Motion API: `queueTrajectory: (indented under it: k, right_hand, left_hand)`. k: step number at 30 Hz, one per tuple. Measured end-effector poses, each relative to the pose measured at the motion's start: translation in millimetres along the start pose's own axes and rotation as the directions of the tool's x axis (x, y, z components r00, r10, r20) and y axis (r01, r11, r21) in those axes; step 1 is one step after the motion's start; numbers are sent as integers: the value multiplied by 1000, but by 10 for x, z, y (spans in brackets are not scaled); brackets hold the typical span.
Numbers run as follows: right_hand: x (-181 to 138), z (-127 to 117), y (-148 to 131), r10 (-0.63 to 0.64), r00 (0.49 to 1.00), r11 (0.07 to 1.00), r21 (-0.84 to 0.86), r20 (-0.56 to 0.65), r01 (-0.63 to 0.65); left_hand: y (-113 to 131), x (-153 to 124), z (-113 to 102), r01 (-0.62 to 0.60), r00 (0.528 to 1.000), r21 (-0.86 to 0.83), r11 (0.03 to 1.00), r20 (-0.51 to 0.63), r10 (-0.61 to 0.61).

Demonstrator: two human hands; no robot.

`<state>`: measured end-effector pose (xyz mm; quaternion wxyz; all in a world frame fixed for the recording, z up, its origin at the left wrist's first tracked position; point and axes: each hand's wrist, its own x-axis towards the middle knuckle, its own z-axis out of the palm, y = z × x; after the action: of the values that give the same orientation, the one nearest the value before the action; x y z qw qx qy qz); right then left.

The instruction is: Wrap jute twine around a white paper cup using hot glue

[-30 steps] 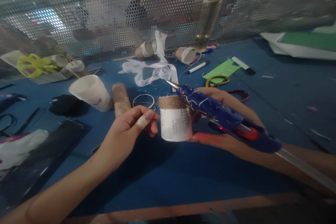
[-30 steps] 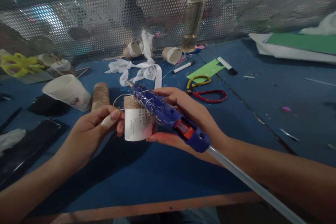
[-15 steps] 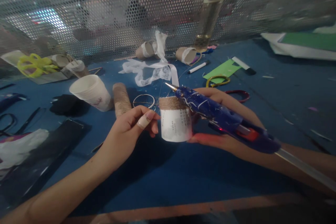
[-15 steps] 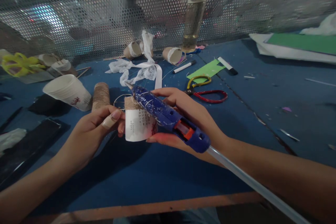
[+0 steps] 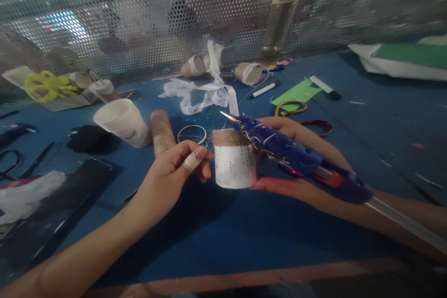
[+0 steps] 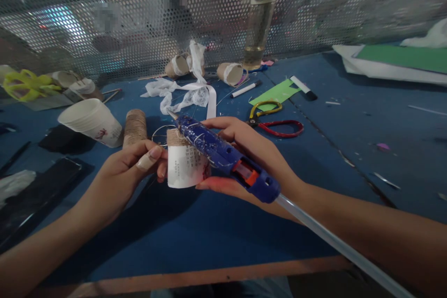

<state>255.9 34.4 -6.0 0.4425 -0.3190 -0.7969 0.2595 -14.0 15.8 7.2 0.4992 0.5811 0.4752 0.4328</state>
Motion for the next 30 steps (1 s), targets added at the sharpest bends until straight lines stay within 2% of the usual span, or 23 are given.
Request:
queueTrajectory:
  k: [6, 16, 30]
  right_hand:
    - [0, 8, 7, 13, 1000, 998, -60, 2, -13]
    - [4, 7, -31, -25, 1000, 998, -56, 9, 26]
    - [-6, 12, -25, 16, 1000, 998, -61, 5, -16]
  left_hand:
    - [-18, 6, -25, -4, 1000, 9, 1000, 15, 4]
    - [7, -11, -12, -3, 1000, 19, 1000, 12, 3]
    - [14, 0, -22, -9, 1000, 34, 999, 0, 9]
